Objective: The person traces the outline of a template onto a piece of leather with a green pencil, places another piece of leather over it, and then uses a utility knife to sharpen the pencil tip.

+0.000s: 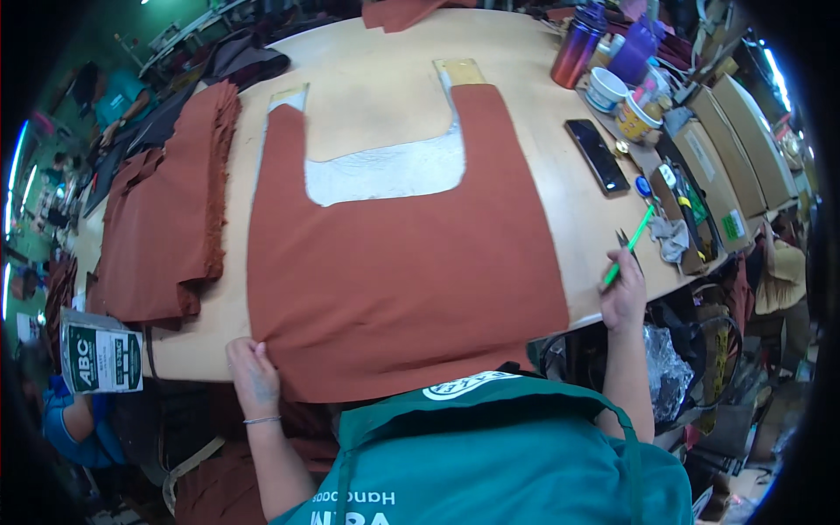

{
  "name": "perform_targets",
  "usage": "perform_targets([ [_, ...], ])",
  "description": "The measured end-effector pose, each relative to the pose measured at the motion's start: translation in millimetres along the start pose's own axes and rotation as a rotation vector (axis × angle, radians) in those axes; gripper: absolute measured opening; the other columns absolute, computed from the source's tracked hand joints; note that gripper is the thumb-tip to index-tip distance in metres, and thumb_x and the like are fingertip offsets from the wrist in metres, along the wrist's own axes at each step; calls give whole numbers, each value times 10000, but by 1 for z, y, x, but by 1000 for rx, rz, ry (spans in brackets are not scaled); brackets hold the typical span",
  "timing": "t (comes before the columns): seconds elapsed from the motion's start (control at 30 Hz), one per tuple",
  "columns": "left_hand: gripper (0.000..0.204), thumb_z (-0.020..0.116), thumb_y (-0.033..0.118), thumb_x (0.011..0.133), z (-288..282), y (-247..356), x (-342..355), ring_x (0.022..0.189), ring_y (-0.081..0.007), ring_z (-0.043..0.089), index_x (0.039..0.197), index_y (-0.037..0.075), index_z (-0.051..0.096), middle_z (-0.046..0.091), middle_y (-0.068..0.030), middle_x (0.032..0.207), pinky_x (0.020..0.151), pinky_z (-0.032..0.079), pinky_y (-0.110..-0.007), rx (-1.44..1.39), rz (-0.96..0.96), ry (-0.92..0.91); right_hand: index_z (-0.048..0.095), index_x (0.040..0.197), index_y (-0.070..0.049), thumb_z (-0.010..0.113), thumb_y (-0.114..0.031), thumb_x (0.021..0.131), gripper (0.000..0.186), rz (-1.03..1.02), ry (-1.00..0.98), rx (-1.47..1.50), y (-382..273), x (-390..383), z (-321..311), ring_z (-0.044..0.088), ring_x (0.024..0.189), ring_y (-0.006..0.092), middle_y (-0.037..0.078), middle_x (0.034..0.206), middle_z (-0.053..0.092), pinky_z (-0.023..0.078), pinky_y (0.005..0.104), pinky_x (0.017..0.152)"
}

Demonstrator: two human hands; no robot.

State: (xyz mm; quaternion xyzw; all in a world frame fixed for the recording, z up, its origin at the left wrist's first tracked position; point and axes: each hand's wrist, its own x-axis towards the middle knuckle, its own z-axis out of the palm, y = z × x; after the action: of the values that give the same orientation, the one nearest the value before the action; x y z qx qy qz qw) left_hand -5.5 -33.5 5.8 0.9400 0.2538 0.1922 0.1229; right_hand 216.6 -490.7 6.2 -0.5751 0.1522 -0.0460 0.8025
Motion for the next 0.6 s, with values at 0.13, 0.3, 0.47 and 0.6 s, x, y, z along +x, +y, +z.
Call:
perform_targets([
  [0.13,163,507,125,866,-3,-25,-2,800,-293,468,862,-23,438,451,-170,866,740,401,-367,-201,-221,-52,539,854,-117,591,-295,846,186,154,-76,137,2,-3,25,413,543,82,-39,613,424,332,214,500],
  [0.3,389,652,207,795,3,-31,-6,844,-239,479,1009,-63,469,454,-169,984,734,428,-323,-170,-213,-9,528,851,-142,639,-298,814,195,184,-120,135,5,-5,41,466,572,70,-33,662,524,351,199,519],
  [0.47,414,702,179,747,6,-41,-2,750,-173,469,1005,-57,480,482,-124,889,666,427,-275,-292,-305,-108,529,865,-134,653,-282,805,203,173,-113,104,5,-5,41,478,593,61,-28,683,531,353,189,523],
  [0.6,276,688,136,736,-10,-10,12,617,-144,453,859,-37,512,471,-50,670,577,410,-264,-210,-416,-284,523,864,-116,655,-228,807,182,81,-152,-30,10,6,49,479,593,52,-26,686,530,347,173,520],
])
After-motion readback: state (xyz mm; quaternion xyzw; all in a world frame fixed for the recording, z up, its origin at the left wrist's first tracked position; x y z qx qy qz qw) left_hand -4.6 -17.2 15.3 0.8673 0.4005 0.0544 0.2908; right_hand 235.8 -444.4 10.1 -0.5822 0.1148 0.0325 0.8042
